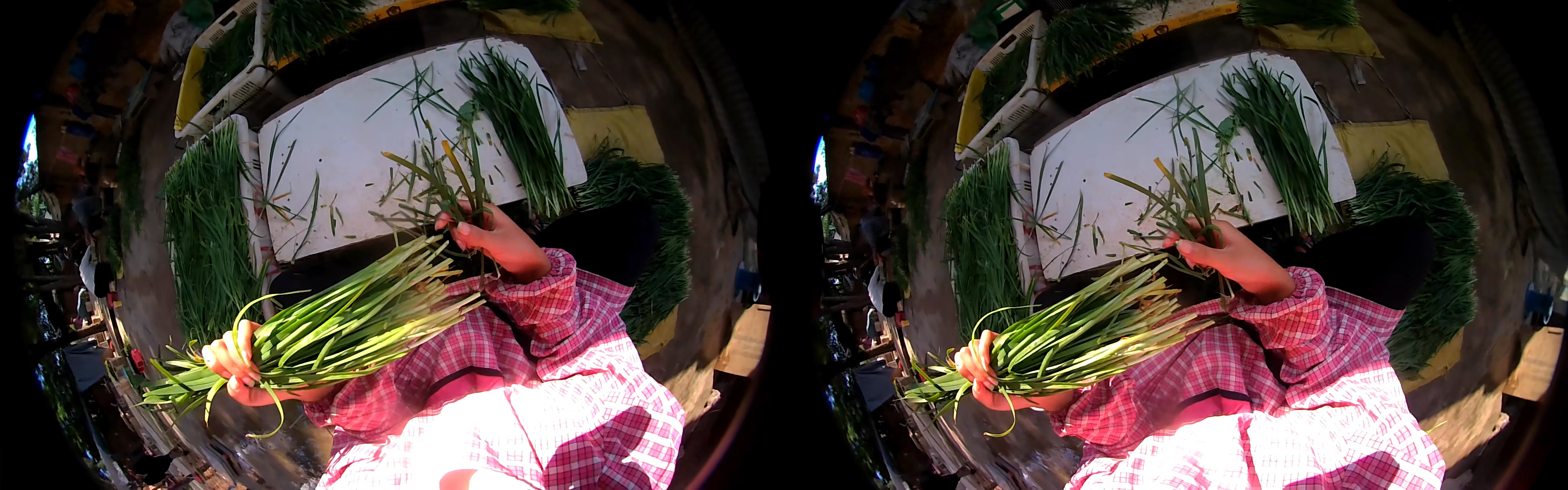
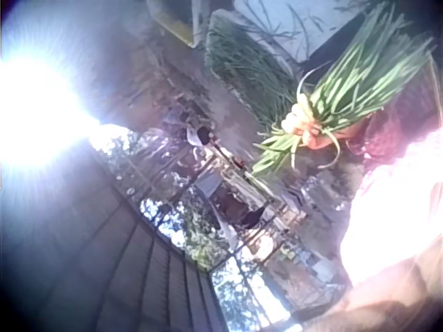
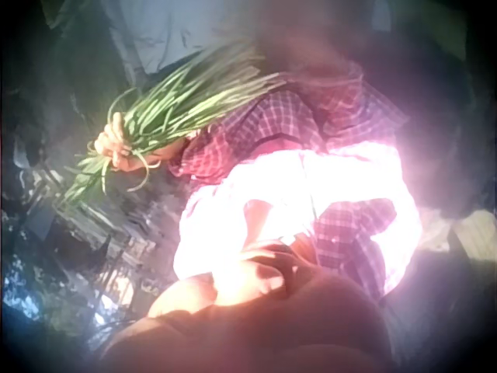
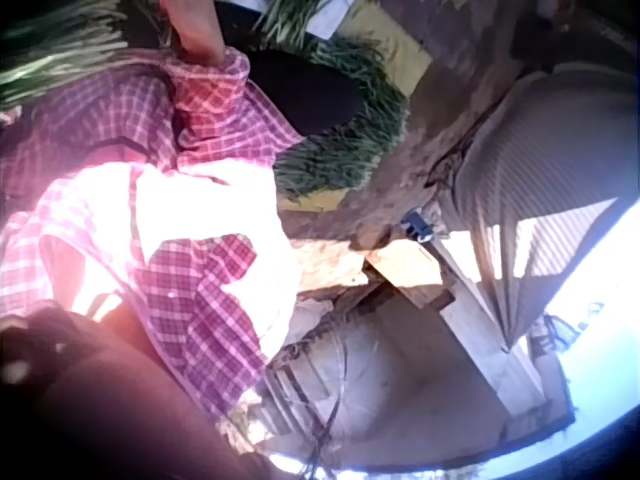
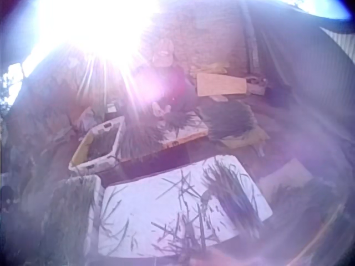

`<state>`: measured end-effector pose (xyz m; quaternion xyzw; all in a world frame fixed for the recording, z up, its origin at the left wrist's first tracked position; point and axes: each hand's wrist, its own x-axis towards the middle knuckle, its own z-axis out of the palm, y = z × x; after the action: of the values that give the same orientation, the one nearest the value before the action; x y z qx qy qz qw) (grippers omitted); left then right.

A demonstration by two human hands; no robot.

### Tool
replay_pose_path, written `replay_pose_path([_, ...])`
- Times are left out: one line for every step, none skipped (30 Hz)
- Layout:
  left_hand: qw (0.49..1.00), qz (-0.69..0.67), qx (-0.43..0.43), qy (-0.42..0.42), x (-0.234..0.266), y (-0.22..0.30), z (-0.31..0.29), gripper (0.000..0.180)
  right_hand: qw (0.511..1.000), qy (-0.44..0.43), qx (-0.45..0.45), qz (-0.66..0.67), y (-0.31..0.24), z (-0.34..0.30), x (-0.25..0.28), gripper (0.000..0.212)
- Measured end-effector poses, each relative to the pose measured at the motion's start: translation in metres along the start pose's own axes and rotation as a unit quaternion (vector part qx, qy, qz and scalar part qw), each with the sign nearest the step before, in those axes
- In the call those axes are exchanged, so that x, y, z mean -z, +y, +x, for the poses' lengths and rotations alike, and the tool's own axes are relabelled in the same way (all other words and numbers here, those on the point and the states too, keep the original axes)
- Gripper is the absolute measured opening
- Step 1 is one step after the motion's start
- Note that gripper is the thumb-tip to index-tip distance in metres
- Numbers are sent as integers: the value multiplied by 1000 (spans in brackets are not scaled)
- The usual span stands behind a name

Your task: The person trims and sorts green leafy vegetables by hand, removing yellowed or dry leaves from bunches and placing them onto a white table.

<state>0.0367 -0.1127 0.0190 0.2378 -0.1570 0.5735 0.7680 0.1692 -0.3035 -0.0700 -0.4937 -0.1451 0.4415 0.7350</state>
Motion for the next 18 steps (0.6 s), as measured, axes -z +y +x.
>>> replay_pose_path([999,-5,30,-12,7,3,0,18,999,-44,6,13,3,-3,1,33])
replay_pose_path([999,3,30,-11,3,0,-1,17,999,-46,5,14,4,-5,-1,35])
replay_pose_path([999,11,30,-9,0,-4,-2,17,999,-48,5,15,5,-7,-4,36])
replay_pose_path([999,15,34,-15,1,-5,-2,17,1000,-27,-1,14,0,-9,-6,34])
replay_pose_path([999,21,39,-22,4,-4,-3,16,1000,-5,1,16,-2,-10,-8,32])
replay_pose_path([998,26,43,-29,7,-4,-3,16,1000,17,4,17,-4,-11,-9,31])
replay_pose_path([999,25,39,-26,9,-7,-5,16,999,40,6,18,-5,-12,-9,30])
replay_pose_path([998,32,48,-27,7,-3,-3,16,999,29,-3,36,-5,-11,-9,26])
replay_pose_path([997,38,57,-27,5,1,-2,16,999,32,-9,24,-8,-11,-12,26])
replay_pose_path([997,39,54,-26,3,5,-1,17,999,35,-16,12,-12,-11,-16,25])
replay_pose_path([997,36,57,-25,8,2,-4,17,999,48,-21,-4,-11,-12,-14,25])
replay_pose_path([997,34,60,-24,13,-2,-6,17,998,69,-12,-2,-8,-12,-12,24])
replay_pose_path([997,32,63,-22,18,-5,-9,17,997,80,-17,-13,-5,-13,-9,23])
replay_pose_path([996,48,71,-19,17,-3,-9,16,996,83,-21,-20,-6,-13,-9,23])
replay_pose_path([995,57,78,-16,13,-6,-9,15,996,85,-26,-27,-6,-12,-10,22])
replay_pose_path([994,65,92,-14,13,-4,-9,15,992,107,-47,-37,-2,-11,-8,22])
replay_pose_path([991,71,108,-12,14,-3,-9,14,993,108,-40,-3,-1,-11,-8,22])
replay_pose_path([992,56,110,-9,12,-5,-10,14,993,108,-34,30,0,-10,-9,21])
